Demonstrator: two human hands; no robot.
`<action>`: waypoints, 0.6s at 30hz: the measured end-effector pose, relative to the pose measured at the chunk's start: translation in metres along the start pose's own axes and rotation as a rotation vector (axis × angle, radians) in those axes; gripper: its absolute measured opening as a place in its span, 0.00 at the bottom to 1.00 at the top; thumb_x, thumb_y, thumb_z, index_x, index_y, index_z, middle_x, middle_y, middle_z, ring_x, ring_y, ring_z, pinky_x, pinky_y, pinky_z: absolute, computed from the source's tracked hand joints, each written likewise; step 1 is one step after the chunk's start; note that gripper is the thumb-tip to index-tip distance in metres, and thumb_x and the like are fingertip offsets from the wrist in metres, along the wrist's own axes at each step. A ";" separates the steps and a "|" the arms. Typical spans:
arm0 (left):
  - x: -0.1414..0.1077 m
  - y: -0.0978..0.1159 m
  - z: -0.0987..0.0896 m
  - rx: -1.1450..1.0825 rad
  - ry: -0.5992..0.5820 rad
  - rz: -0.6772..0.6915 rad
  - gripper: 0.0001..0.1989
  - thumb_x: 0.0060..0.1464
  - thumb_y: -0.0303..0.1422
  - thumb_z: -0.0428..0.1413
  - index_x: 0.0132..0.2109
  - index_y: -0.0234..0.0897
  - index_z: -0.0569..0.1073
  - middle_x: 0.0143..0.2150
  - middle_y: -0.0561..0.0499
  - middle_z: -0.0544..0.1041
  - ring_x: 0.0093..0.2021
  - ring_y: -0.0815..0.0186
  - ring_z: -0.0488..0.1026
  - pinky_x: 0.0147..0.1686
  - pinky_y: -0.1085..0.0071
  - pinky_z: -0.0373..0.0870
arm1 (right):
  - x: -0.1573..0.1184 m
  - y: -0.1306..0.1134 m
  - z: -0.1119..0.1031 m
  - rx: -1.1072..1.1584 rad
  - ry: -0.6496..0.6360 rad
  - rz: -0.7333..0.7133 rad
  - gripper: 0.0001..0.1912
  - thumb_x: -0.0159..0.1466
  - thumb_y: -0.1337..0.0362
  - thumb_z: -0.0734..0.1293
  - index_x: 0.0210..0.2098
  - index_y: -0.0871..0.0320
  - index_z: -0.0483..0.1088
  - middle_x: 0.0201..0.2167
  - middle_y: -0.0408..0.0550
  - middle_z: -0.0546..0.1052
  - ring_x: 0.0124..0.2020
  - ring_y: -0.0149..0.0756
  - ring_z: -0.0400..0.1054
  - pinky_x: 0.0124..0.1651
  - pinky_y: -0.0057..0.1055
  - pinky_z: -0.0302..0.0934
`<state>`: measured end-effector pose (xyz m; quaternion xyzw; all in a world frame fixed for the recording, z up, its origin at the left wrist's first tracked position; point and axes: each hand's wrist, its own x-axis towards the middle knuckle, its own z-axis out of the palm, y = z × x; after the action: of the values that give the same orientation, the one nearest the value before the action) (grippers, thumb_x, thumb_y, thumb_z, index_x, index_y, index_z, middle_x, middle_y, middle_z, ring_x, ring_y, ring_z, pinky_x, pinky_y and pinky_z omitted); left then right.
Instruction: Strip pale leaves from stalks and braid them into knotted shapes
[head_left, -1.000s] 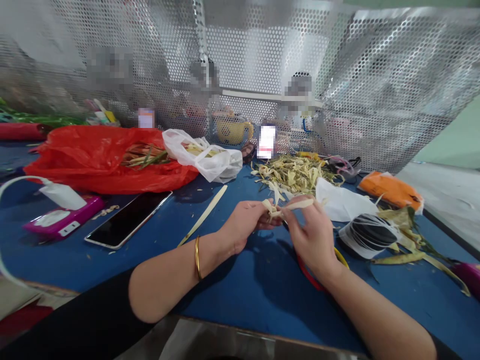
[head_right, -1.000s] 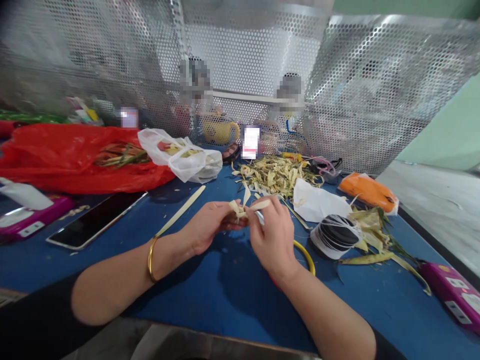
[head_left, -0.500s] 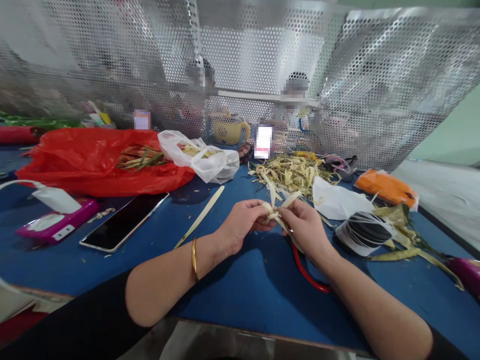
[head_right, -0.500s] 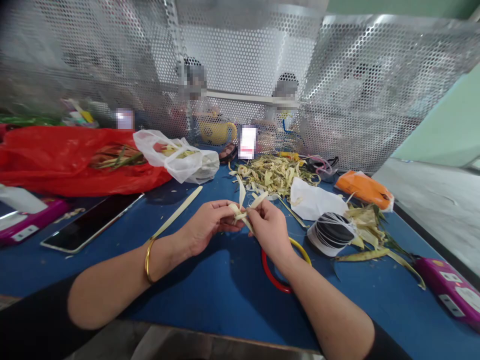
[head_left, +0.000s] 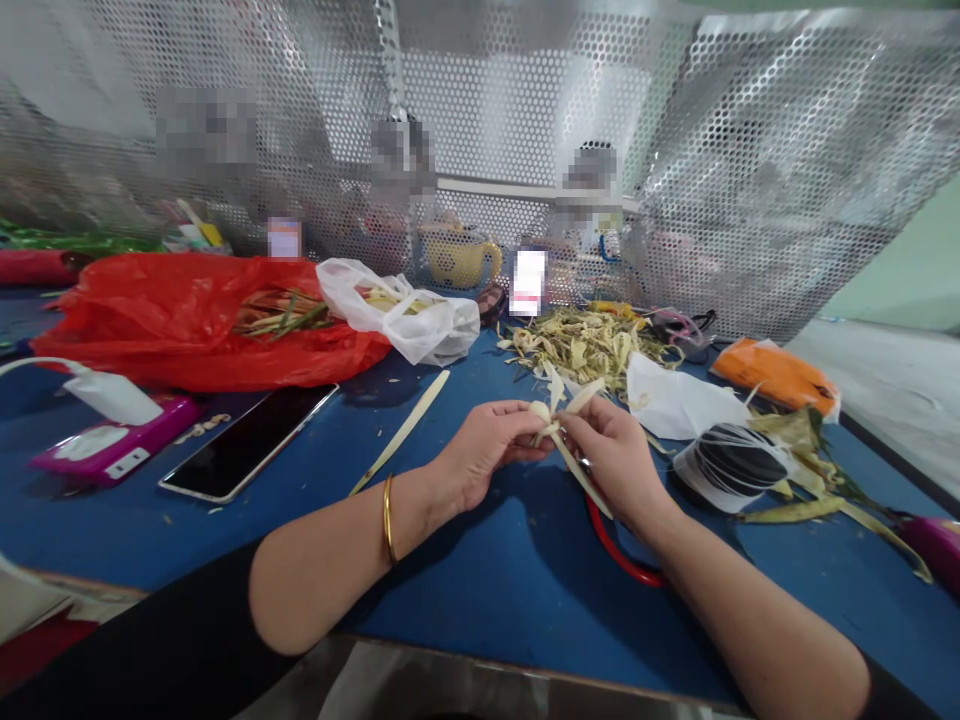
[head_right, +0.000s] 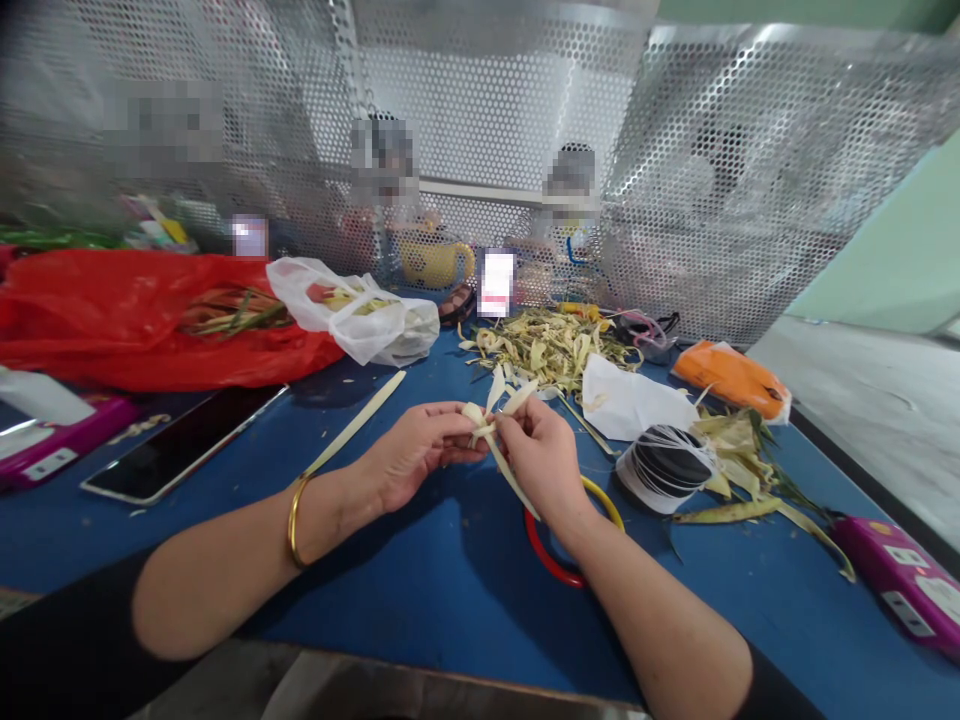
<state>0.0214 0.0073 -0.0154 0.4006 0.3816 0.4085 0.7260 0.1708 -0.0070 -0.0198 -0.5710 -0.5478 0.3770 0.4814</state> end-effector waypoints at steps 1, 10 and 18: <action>0.000 0.000 0.000 0.007 0.005 0.005 0.08 0.42 0.27 0.60 0.34 0.31 0.78 0.31 0.48 0.78 0.31 0.69 0.75 0.37 0.72 0.73 | 0.000 0.000 0.000 -0.011 0.004 -0.012 0.12 0.56 0.59 0.67 0.22 0.56 0.63 0.14 0.36 0.67 0.17 0.28 0.60 0.22 0.25 0.53; -0.002 -0.001 0.001 -0.039 -0.056 0.058 0.08 0.42 0.29 0.59 0.32 0.31 0.78 0.31 0.48 0.77 0.33 0.67 0.75 0.40 0.70 0.72 | 0.000 -0.001 -0.002 0.008 0.025 -0.006 0.13 0.57 0.57 0.68 0.22 0.56 0.64 0.15 0.36 0.68 0.17 0.28 0.60 0.23 0.26 0.53; 0.001 -0.005 0.002 0.054 0.080 0.084 0.04 0.47 0.29 0.62 0.30 0.31 0.77 0.29 0.49 0.77 0.30 0.69 0.74 0.35 0.72 0.72 | -0.001 -0.002 0.004 0.088 -0.060 0.089 0.11 0.58 0.57 0.67 0.25 0.57 0.66 0.16 0.38 0.69 0.17 0.29 0.64 0.24 0.27 0.60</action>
<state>0.0254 0.0062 -0.0193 0.4190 0.4038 0.4440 0.6814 0.1660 -0.0070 -0.0191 -0.5613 -0.5191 0.4388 0.4721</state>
